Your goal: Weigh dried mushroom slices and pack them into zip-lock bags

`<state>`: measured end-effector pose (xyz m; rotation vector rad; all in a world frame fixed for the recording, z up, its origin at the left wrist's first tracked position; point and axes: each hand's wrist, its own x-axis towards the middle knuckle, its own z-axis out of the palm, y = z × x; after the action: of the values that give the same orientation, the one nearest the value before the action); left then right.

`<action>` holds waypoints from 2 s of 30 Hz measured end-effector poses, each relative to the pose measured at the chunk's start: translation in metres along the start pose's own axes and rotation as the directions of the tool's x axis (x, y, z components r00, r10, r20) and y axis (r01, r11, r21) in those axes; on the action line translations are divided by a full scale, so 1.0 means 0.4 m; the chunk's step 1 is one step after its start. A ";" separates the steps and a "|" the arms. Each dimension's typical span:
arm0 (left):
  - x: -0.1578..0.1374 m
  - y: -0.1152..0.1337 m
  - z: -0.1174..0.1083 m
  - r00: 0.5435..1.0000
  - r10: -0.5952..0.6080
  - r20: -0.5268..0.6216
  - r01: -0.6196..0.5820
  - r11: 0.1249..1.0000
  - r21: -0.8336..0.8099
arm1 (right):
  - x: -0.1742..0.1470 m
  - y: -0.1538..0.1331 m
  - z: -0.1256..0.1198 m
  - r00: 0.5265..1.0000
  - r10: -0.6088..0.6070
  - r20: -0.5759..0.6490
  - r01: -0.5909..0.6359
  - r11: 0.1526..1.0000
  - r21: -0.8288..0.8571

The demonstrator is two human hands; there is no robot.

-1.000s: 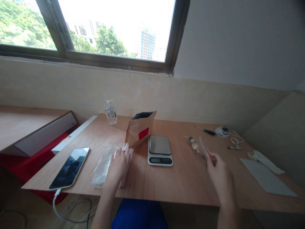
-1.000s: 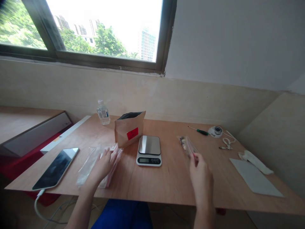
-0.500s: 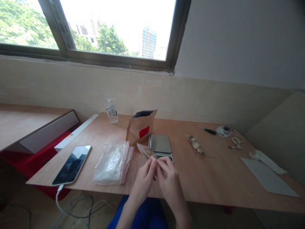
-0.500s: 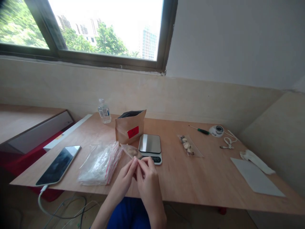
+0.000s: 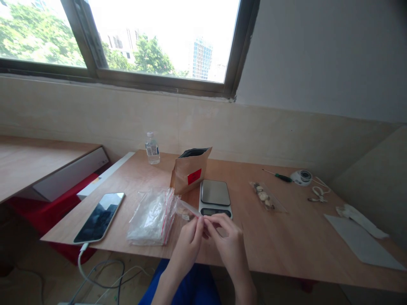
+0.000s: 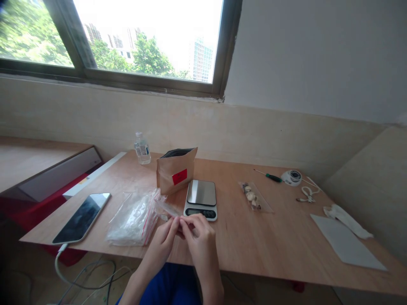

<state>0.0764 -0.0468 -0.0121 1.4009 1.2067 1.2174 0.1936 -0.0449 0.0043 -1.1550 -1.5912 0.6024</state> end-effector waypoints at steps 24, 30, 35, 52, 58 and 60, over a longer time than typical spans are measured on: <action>0.004 -0.093 0.042 0.974 -0.054 0.221 0.190 0.725 -0.662 | -0.010 -0.016 -0.024 0.774 0.513 -0.371 -0.273 0.800 0.535; 0.004 -0.065 0.020 0.983 -0.182 -0.019 0.148 0.851 -0.504 | -0.008 -0.036 -0.019 0.825 0.064 -0.562 -0.041 0.998 0.053; 0.018 -0.057 -0.025 0.988 -0.090 -0.125 0.038 0.928 -0.370 | 0.034 -0.037 -0.025 0.998 -0.053 -0.024 0.052 0.998 -0.041; 0.044 -0.078 -0.060 0.970 -0.030 -0.242 -0.032 0.968 -0.251 | 0.141 -0.018 -0.029 0.809 -0.013 0.588 0.003 1.000 0.017; 0.048 -0.074 -0.056 0.969 -0.046 -0.244 -0.031 0.951 -0.306 | 0.145 -0.013 0.001 0.901 0.060 0.429 -0.074 0.997 0.016; 0.051 -0.074 -0.056 0.968 -0.050 -0.246 -0.026 0.955 -0.297 | 0.147 -0.014 0.005 0.919 0.058 0.390 -0.059 0.998 -0.010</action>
<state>0.0515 -0.0224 -0.0363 1.0373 1.1389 1.5329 0.1894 0.0059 0.0340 -1.1321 -1.8940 0.9186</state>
